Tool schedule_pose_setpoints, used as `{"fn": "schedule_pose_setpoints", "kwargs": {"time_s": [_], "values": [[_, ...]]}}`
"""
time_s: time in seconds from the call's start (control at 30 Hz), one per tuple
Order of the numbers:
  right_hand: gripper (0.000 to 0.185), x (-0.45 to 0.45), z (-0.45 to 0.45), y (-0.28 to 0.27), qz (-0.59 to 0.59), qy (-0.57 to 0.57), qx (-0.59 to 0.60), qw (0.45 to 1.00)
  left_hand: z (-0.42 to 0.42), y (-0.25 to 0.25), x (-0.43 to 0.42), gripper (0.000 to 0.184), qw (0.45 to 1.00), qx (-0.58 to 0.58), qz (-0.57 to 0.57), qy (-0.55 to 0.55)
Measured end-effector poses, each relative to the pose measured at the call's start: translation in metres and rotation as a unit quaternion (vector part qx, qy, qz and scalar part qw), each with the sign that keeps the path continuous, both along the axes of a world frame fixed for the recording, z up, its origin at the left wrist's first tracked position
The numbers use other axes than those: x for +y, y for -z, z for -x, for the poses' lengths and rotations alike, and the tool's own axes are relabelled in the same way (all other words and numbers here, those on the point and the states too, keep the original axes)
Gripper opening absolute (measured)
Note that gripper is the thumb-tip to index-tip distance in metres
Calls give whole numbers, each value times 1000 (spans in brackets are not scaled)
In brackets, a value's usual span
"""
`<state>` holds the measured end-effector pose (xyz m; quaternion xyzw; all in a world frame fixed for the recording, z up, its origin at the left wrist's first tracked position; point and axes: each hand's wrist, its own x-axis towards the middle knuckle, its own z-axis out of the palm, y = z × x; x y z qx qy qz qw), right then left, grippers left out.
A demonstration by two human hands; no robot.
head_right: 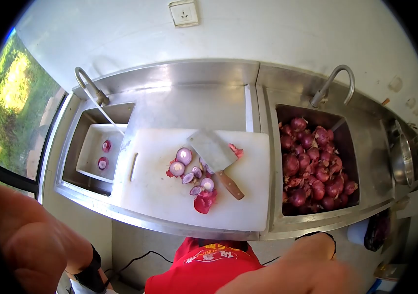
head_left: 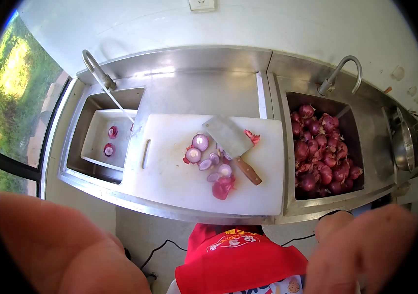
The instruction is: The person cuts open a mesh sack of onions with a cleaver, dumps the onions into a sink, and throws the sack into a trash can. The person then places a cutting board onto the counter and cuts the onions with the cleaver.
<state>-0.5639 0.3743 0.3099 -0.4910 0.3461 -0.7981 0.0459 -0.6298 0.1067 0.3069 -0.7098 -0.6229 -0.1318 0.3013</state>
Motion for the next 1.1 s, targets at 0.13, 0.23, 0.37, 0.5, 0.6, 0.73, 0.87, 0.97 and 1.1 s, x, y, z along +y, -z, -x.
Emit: {"fn": "schedule_pose_setpoints", "kwargs": {"time_s": [0.13,0.23,0.37,0.5,0.6,0.73,0.87,0.97,1.1], "values": [[15,-2,2,-1,-22,-22,-40,999,0,-1,-4,66,1000,3,0,-10],[17,-1,5,-1,-49,-15,-120,991,-2,-2,-6,65,1000,3,-1,-12],[14,-10,31,30,-144,163,-331,918,0,-2,-7,65,1000,4,1,-15],[30,-29,45,60,-413,246,-154,863,2,0,-6,64,1000,4,2,-15],[48,-69,27,59,-367,54,-124,920,5,4,-5,64,1000,3,0,-23],[49,-74,22,25,-105,-23,-70,992,7,4,-4,64,1000,3,0,-22],[48,-57,14,16,-36,11,-48,998,4,2,-7,64,1000,9,-2,-28],[48,-54,8,15,-16,41,-9,999,4,5,-8,63,999,16,-4,-33],[47,-54,0,14,-2,84,50,995,4,9,-10,63,999,21,-12,-41]]}}
